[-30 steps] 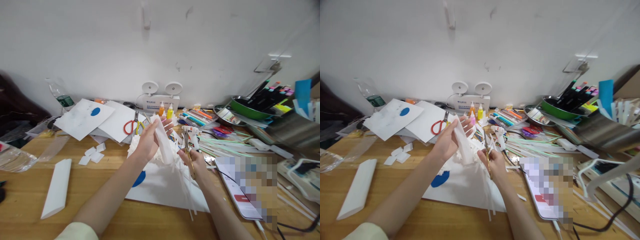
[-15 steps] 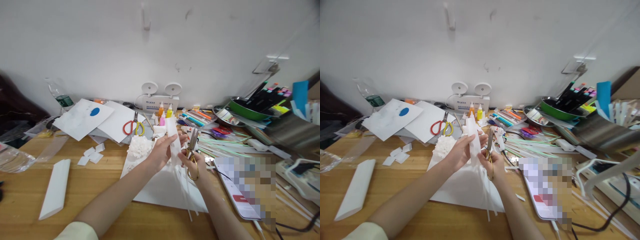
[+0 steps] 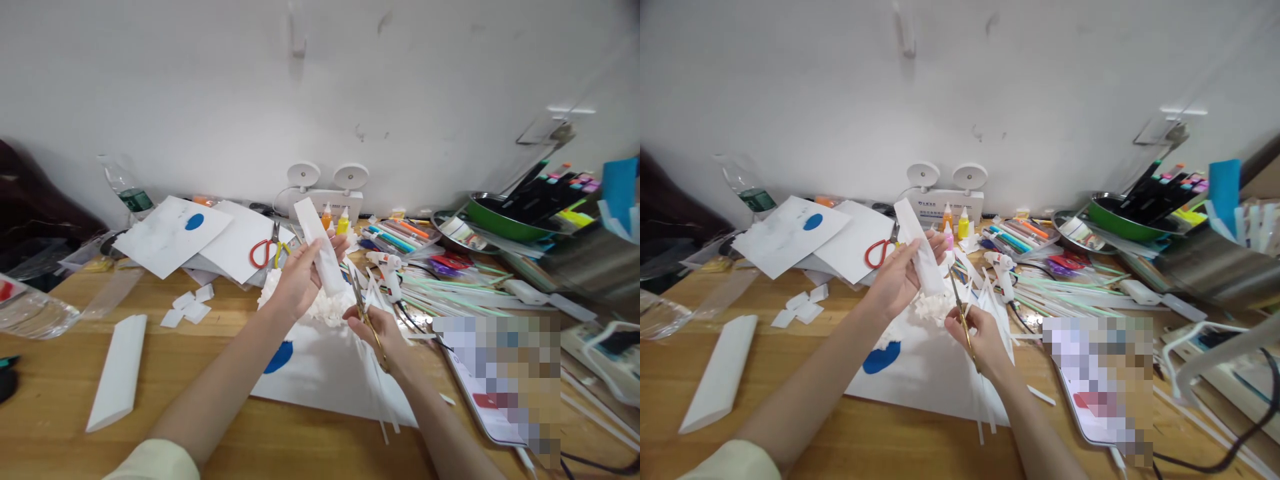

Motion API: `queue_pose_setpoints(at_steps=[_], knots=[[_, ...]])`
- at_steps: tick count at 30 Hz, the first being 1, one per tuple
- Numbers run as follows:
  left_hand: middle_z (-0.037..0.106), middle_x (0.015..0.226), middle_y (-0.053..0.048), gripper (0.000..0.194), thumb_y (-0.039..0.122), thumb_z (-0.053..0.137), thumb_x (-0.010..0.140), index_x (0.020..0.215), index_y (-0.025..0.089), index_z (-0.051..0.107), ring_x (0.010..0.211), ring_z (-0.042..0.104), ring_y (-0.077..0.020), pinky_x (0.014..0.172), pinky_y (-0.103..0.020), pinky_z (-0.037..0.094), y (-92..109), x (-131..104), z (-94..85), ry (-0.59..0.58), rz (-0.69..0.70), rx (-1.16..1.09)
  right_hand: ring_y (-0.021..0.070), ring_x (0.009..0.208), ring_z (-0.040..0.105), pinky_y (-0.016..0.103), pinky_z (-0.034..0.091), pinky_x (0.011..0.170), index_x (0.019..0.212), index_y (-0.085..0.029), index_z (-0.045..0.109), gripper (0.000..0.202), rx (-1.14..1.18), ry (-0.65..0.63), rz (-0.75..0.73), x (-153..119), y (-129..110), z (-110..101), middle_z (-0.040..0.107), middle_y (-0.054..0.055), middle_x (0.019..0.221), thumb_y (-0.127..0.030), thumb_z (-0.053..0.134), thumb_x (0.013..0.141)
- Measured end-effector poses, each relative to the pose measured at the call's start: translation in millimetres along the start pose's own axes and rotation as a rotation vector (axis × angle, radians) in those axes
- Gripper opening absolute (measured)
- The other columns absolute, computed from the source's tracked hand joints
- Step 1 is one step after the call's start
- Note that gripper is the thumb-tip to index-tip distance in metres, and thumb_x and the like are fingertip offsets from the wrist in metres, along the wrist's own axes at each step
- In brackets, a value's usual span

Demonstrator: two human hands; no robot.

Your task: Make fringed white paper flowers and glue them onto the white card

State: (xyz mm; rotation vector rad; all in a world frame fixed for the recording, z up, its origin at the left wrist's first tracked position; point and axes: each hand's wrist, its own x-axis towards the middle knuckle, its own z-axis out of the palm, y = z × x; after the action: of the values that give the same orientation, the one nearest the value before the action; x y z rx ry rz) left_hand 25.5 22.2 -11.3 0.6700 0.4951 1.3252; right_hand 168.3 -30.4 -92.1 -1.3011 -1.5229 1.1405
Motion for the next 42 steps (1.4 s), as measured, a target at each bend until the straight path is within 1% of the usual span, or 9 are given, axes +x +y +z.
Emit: queue_pose_setpoints(at_steps=[3, 9, 16, 20, 24, 29, 36, 42], knots=[[0.068, 0.098, -0.01, 0.026, 0.02, 0.05, 0.081, 0.104, 0.012, 0.059, 0.103, 0.057, -0.0215, 0.098, -0.039, 0.036, 2.1, 1.7, -1.4, 0.02, 0.019, 0.006, 0.0111, 0.053, 0.041, 0.023, 0.033, 0.048, 0.071, -0.014, 0.057, 0.031, -0.004, -0.054, 0.028, -1.5, -1.0, 2.7, 0.048, -0.001, 0.057, -0.045, 0.052, 0.073], [0.068, 0.098, -0.01, 0.022, 0.02, 0.049, 0.082, 0.099, 0.013, 0.061, 0.101, 0.059, -0.0215, 0.097, -0.039, 0.037, -1.5, 3.3, -4.5, -0.015, 0.018, -0.007, 0.0115, 0.055, 0.04, 0.023, 0.033, 0.049, 0.068, -0.014, 0.056, 0.033, -0.024, -0.117, 0.054, -4.6, -3.9, 5.7, 0.045, -0.001, 0.057, -0.046, 0.05, 0.073], [0.068, 0.098, -0.011, 0.023, 0.019, 0.049, 0.083, 0.101, 0.013, 0.06, 0.1, 0.059, -0.0213, 0.097, -0.039, 0.037, -7.7, 3.4, -5.1, -0.043, 0.028, -0.001, 0.0125, 0.055, 0.043, 0.023, 0.035, 0.049, 0.067, -0.015, 0.055, 0.033, -0.018, -0.102, 0.087, -6.1, -10.4, 7.4, 0.047, 0.0, 0.058, -0.046, 0.049, 0.072], [0.067, 0.1, -0.011, 0.023, 0.019, 0.048, 0.083, 0.102, 0.013, 0.06, 0.101, 0.059, -0.0215, 0.097, -0.039, 0.037, -9.0, 2.4, -3.8, -0.048, 0.021, -0.002, 0.0125, 0.055, 0.044, 0.023, 0.036, 0.048, 0.067, -0.015, 0.056, 0.033, -0.008, -0.083, 0.094, -6.0, -8.9, 8.3, 0.048, 0.0, 0.058, -0.047, 0.05, 0.072], [0.067, 0.1, -0.011, 0.023, 0.019, 0.049, 0.082, 0.101, 0.013, 0.06, 0.101, 0.059, -0.0213, 0.097, -0.038, 0.037, -9.7, 1.2, -2.3, -0.016, 0.006, -0.003, 0.0118, 0.054, 0.042, 0.023, 0.035, 0.048, 0.067, -0.014, 0.056, 0.035, 0.009, -0.083, 0.081, -5.4, -4.8, 8.7, 0.047, 0.0, 0.057, -0.048, 0.05, 0.073], [0.067, 0.101, -0.01, 0.023, 0.019, 0.049, 0.083, 0.101, 0.013, 0.06, 0.103, 0.057, -0.021, 0.098, -0.038, 0.037, -11.3, 0.6, -1.6, -0.004, 0.02, -0.015, 0.0116, 0.054, 0.041, 0.023, 0.035, 0.048, 0.067, -0.014, 0.055, 0.036, 0.012, -0.085, 0.076, -4.7, -2.5, 8.7, 0.044, -0.001, 0.056, -0.05, 0.049, 0.073], [0.067, 0.101, -0.01, 0.023, 0.016, 0.046, 0.084, 0.102, 0.013, 0.059, 0.108, 0.055, -0.0209, 0.099, -0.038, 0.035, -14.3, 0.6, 1.1, 0.041, 0.047, -0.016, 0.0095, 0.049, 0.037, 0.022, 0.03, 0.046, 0.066, -0.014, 0.055, 0.034, 0.029, -0.102, 0.043, -3.9, -1.5, 8.0, 0.041, -0.003, 0.054, -0.046, 0.049, 0.075], [0.066, 0.102, -0.012, 0.024, 0.016, 0.046, 0.083, 0.104, 0.012, 0.058, 0.109, 0.054, -0.0216, 0.099, -0.039, 0.035, -15.0, 0.7, 1.0, 0.053, 0.03, -0.033, 0.009, 0.048, 0.036, 0.022, 0.028, 0.045, 0.065, -0.014, 0.054, 0.034, 0.027, -0.095, 0.034, -3.1, -0.8, 8.1, 0.039, -0.004, 0.052, -0.046, 0.049, 0.075]])
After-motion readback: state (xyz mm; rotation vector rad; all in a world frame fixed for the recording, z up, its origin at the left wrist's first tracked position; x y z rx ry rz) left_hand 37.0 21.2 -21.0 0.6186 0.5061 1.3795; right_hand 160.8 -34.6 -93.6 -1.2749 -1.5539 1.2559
